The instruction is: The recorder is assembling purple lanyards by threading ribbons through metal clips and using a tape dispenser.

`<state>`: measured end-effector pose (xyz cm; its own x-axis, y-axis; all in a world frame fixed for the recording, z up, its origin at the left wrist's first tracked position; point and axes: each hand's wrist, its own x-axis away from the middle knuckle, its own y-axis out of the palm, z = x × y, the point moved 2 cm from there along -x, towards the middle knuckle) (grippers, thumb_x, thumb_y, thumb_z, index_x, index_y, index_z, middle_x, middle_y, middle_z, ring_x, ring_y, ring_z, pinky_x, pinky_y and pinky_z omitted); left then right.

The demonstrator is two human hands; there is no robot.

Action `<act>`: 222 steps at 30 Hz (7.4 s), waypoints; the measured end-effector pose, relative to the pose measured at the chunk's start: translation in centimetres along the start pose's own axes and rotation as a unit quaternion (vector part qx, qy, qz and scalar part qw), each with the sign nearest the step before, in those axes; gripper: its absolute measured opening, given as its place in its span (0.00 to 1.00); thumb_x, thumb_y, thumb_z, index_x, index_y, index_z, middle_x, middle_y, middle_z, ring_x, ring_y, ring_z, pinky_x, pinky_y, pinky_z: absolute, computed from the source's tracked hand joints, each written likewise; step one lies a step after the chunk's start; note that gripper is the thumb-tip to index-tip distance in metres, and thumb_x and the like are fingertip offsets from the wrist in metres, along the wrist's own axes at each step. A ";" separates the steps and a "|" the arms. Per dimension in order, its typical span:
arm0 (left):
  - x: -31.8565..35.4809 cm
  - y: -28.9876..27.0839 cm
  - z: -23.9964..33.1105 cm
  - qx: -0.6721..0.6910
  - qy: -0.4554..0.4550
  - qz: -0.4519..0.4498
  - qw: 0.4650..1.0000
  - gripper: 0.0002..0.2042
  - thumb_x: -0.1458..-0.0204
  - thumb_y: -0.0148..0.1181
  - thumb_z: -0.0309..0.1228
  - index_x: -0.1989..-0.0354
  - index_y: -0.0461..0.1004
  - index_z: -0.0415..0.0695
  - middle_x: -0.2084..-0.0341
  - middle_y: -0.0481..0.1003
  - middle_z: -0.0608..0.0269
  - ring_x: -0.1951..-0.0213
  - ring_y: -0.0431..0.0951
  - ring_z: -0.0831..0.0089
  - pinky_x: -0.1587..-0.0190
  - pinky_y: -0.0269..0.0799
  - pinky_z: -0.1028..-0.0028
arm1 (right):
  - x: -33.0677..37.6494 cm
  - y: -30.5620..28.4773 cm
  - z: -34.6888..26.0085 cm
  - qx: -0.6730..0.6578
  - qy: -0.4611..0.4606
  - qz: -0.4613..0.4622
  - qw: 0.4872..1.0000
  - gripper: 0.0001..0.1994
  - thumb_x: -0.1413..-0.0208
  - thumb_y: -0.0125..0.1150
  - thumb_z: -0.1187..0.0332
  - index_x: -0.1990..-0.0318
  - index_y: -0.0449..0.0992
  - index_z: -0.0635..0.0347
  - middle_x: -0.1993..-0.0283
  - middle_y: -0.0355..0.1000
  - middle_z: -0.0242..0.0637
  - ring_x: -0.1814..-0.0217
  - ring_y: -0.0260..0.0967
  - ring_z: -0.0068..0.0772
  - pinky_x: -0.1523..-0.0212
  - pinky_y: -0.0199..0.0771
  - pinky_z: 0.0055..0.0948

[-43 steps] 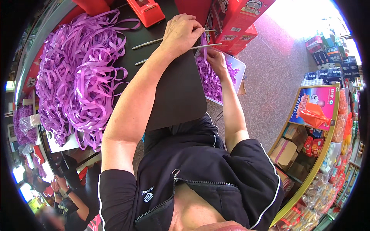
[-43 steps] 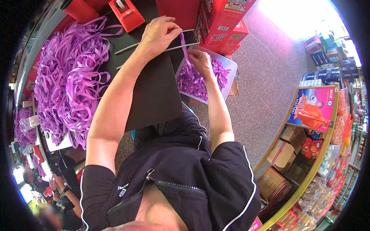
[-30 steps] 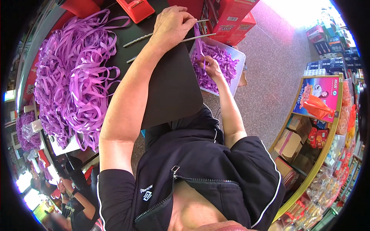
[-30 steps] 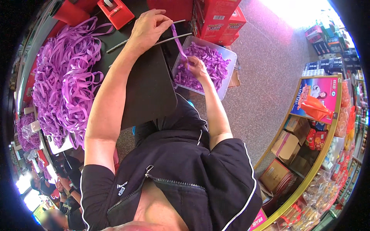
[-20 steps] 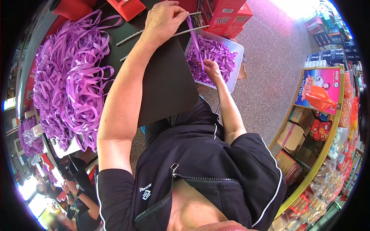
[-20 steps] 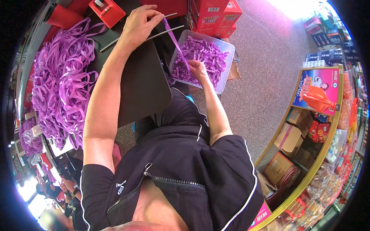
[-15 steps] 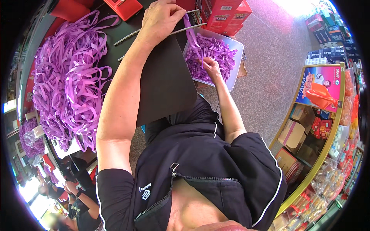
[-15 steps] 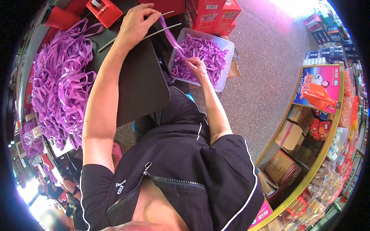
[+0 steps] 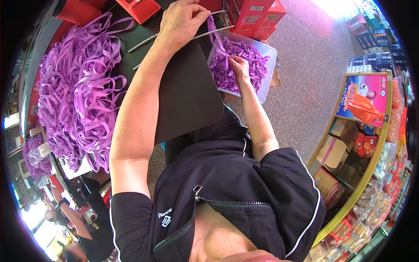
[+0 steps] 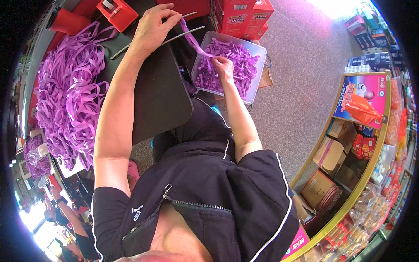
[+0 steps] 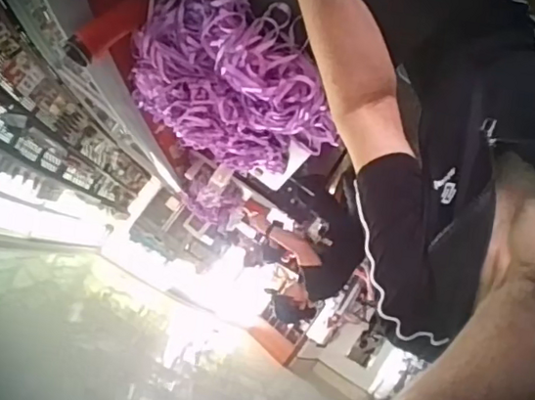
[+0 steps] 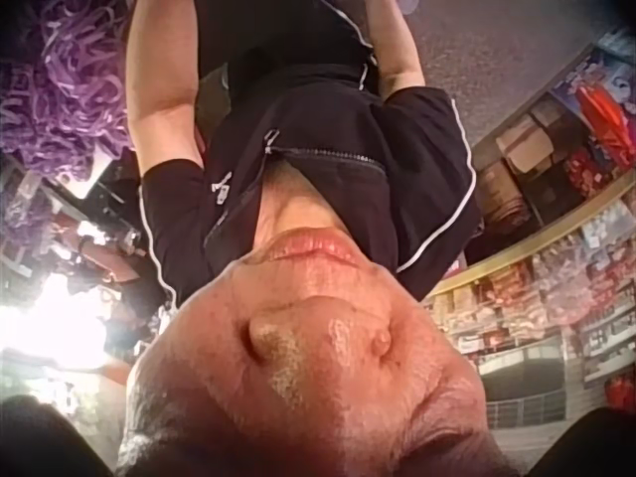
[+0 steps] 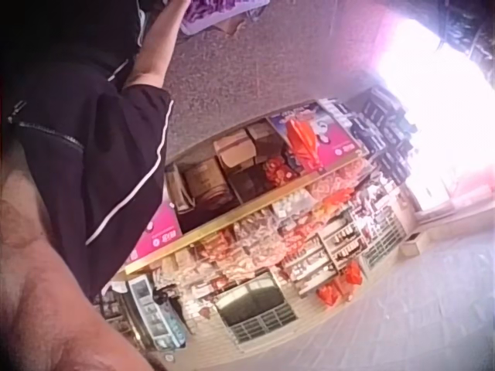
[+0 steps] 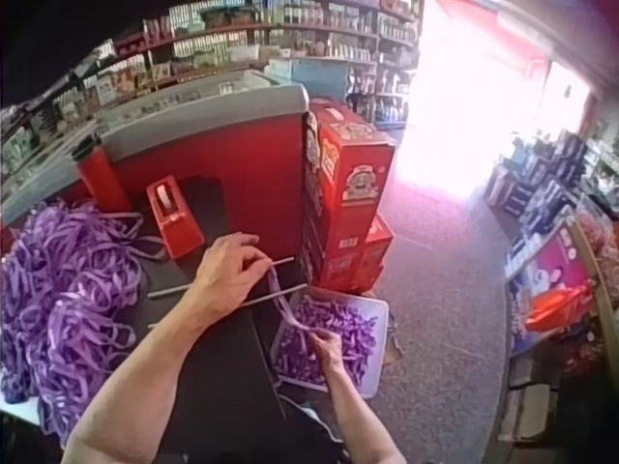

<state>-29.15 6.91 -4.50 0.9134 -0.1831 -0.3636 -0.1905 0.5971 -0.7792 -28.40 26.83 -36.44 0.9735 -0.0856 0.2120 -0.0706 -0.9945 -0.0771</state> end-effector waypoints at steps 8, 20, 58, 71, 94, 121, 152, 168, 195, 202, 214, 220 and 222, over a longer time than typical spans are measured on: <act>0.6 -0.7 -0.1 0.001 -0.013 0.003 1.000 0.12 0.49 0.56 0.34 0.66 0.80 0.39 0.52 0.72 0.47 0.47 0.69 0.52 0.44 0.63 0.61 | 3.2 1.7 -2.2 0.138 -0.080 -0.037 0.986 0.10 0.49 0.61 0.67 0.60 0.78 0.60 0.69 0.78 0.38 0.65 0.77 0.31 0.62 0.73 0.28; 0.7 -0.8 -0.1 -0.006 -0.027 -0.001 1.000 0.12 0.48 0.56 0.35 0.66 0.80 0.38 0.51 0.72 0.48 0.46 0.68 0.52 0.44 0.63 0.62 | 6.7 1.7 -1.3 0.235 -0.336 -0.124 0.904 0.08 0.47 0.58 0.71 0.60 0.77 0.62 0.58 0.74 0.41 0.54 0.72 0.43 0.54 0.72 0.32; 0.3 0.5 -2.4 -0.074 -0.042 0.016 0.996 0.15 0.51 0.55 0.48 0.66 0.82 0.52 0.51 0.74 0.64 0.44 0.67 0.64 0.42 0.60 0.63 | 23.3 -5.7 -11.8 0.157 -0.191 -0.284 0.926 0.08 0.44 0.57 0.69 0.60 0.79 0.62 0.61 0.72 0.38 0.57 0.72 0.33 0.56 0.70 0.28; 0.4 0.0 -2.3 -0.079 -0.069 -0.045 0.993 0.17 0.50 0.52 0.50 0.62 0.82 0.55 0.45 0.70 0.65 0.37 0.59 0.62 0.37 0.52 0.60 | 25.0 -9.0 -19.4 0.016 -0.199 -0.323 0.925 0.10 0.50 0.59 0.68 0.66 0.81 0.63 0.70 0.68 0.34 0.67 0.64 0.27 0.65 0.63 0.26; 0.8 0.2 -3.3 -0.051 -0.080 -0.034 0.995 0.15 0.49 0.53 0.46 0.62 0.82 0.54 0.45 0.69 0.64 0.36 0.56 0.59 0.37 0.48 0.55 | 3.1 5.1 -48.0 -0.039 -0.407 -0.326 0.853 0.16 0.37 0.49 0.62 0.57 0.78 0.66 0.63 0.75 0.32 0.70 0.59 0.18 0.65 0.59 0.19; 0.7 -0.4 -2.6 0.043 -0.068 0.063 0.995 0.12 0.66 0.63 0.30 0.68 0.81 0.49 0.45 0.67 0.54 0.40 0.61 0.56 0.40 0.59 0.62 | -14.6 10.8 -16.1 0.031 -0.059 -0.436 0.897 0.18 0.42 0.54 0.56 0.51 0.76 0.57 0.55 0.74 0.32 0.52 0.67 0.24 0.47 0.65 0.31; 1.2 -0.2 -2.7 0.018 -0.038 0.070 0.997 0.11 0.64 0.61 0.33 0.69 0.83 0.56 0.45 0.69 0.55 0.42 0.64 0.58 0.39 0.57 0.63 | 12.5 -3.1 -28.7 -0.130 -0.370 -0.328 0.859 0.16 0.42 0.52 0.63 0.63 0.80 0.67 0.66 0.70 0.40 0.66 0.62 0.27 0.64 0.60 0.28; 1.3 -0.3 -2.3 0.016 -0.046 0.063 0.997 0.12 0.64 0.62 0.33 0.68 0.83 0.51 0.46 0.69 0.53 0.41 0.64 0.56 0.38 0.56 0.62 | -4.2 5.9 -31.6 -0.014 -0.297 -0.336 0.894 0.16 0.35 0.46 0.63 0.54 0.76 0.66 0.55 0.73 0.29 0.50 0.66 0.19 0.46 0.62 0.21; 1.6 -0.1 -2.6 0.010 -0.043 0.075 0.996 0.11 0.62 0.61 0.33 0.67 0.83 0.55 0.43 0.67 0.51 0.38 0.61 0.57 0.37 0.53 0.61 | 8.4 0.3 -24.7 0.038 -0.099 -0.299 0.948 0.20 0.37 0.48 0.56 0.52 0.76 0.64 0.64 0.70 0.27 0.61 0.63 0.18 0.55 0.62 0.20; 1.3 -0.2 -2.5 0.021 -0.037 0.061 0.997 0.12 0.62 0.61 0.34 0.66 0.83 0.54 0.43 0.67 0.51 0.38 0.61 0.57 0.37 0.53 0.61 | 8.8 -0.2 -27.9 0.007 -0.004 -0.285 0.959 0.21 0.37 0.49 0.54 0.55 0.77 0.65 0.68 0.68 0.23 0.67 0.60 0.14 0.64 0.60 0.17; 3.8 -3.3 2.1 0.307 -0.273 -0.035 0.911 0.16 0.50 0.56 0.33 0.55 0.72 0.37 0.58 0.74 0.55 0.60 0.76 0.65 0.52 0.72 0.66 | 8.9 0.2 -29.3 -0.018 0.074 -0.291 0.954 0.23 0.38 0.49 0.51 0.60 0.78 0.66 0.76 0.63 0.21 0.77 0.55 0.14 0.77 0.54 0.16; 6.5 -3.1 7.0 0.641 -0.359 -0.014 0.678 0.37 0.44 0.52 0.48 0.34 0.45 0.39 0.35 0.48 0.40 0.34 0.46 0.53 0.34 0.39 0.49 | 8.6 0.5 -29.3 -0.038 0.125 -0.315 0.940 0.24 0.38 0.47 0.48 0.60 0.79 0.61 0.77 0.65 0.20 0.78 0.56 0.14 0.79 0.54 0.16; 5.3 -1.4 5.6 0.655 -0.349 0.020 0.670 0.37 0.43 0.49 0.53 0.36 0.48 0.35 0.37 0.52 0.37 0.38 0.57 0.51 0.37 0.50 0.50 | 8.4 0.9 -29.4 -0.039 0.129 -0.333 0.933 0.24 0.38 0.47 0.47 0.61 0.79 0.60 0.76 0.66 0.21 0.78 0.57 0.14 0.80 0.54 0.16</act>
<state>-22.01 9.45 -2.49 0.9496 -0.0090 0.3133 -0.1591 0.8474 0.5065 -26.66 23.42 -6.06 0.7231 0.5509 0.4168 0.5053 -0.8332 0.2246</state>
